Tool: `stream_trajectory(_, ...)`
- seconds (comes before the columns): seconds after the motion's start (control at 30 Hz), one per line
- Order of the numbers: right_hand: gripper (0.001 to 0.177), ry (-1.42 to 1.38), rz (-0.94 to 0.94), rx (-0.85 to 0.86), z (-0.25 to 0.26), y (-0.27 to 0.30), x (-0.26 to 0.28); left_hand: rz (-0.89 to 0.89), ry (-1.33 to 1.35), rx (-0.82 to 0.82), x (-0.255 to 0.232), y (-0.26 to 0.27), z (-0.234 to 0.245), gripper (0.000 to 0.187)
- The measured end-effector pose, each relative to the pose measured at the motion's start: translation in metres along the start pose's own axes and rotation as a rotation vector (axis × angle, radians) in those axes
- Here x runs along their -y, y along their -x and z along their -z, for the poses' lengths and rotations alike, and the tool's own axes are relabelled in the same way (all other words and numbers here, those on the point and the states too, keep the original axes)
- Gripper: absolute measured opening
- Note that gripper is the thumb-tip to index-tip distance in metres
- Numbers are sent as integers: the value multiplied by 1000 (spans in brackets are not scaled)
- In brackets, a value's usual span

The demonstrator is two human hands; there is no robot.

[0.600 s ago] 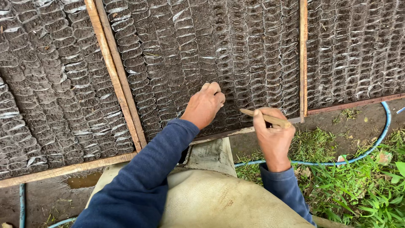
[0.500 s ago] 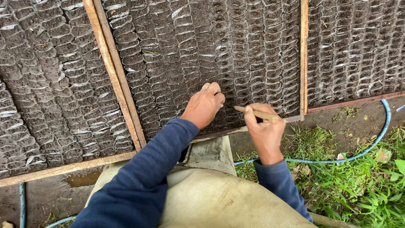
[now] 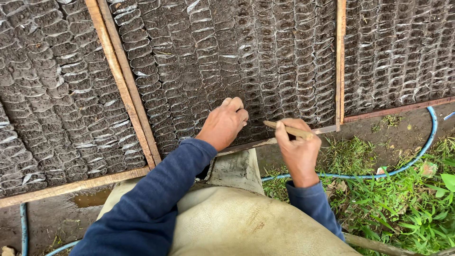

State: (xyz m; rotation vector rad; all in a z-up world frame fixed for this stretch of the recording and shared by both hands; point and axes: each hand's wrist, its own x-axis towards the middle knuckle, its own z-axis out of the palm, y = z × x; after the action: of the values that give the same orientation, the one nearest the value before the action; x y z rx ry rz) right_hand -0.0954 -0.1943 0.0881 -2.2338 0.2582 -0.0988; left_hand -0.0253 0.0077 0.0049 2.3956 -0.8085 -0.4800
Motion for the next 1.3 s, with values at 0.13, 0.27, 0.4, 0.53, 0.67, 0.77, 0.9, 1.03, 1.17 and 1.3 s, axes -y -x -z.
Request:
stream_trajectory(0.13,6,-32,-58,-33,18,7,20,16,-9,16,2,7,2,11)
stream_trajectory(0.27,3,-21,-59,-20,10,9,13,18,-9,29,2,9,-6,14)
stream_trajectory(0.4,4,-25,-59,-7,6,12,-1,18,-21,38,-1,10,-2,13)
stream_trajectory(0.53,8,6,-91,-1,32,18,14,21,-26,45,-5,14,5,12)
stream_trajectory(0.67,3,-15,-113,-53,25,21,12,-6,-6,32,-8,14,-5,14)
stream_trajectory(0.77,4,-16,-88,-7,7,15,13,-36,-30,33,-13,10,-13,16)
stream_trajectory(0.9,9,73,-87,56,5,22,-4,-59,-66,35,-17,9,-18,19)
stream_trajectory(1.03,9,-1,-119,-22,30,25,12,-75,-42,37,-17,10,-18,20)
stream_trajectory(1.17,6,-45,-137,-44,33,29,10,-47,22,43,-19,9,-13,16)
stream_trajectory(1.3,4,-55,-125,17,12,31,14,26,91,38,-18,12,11,11)
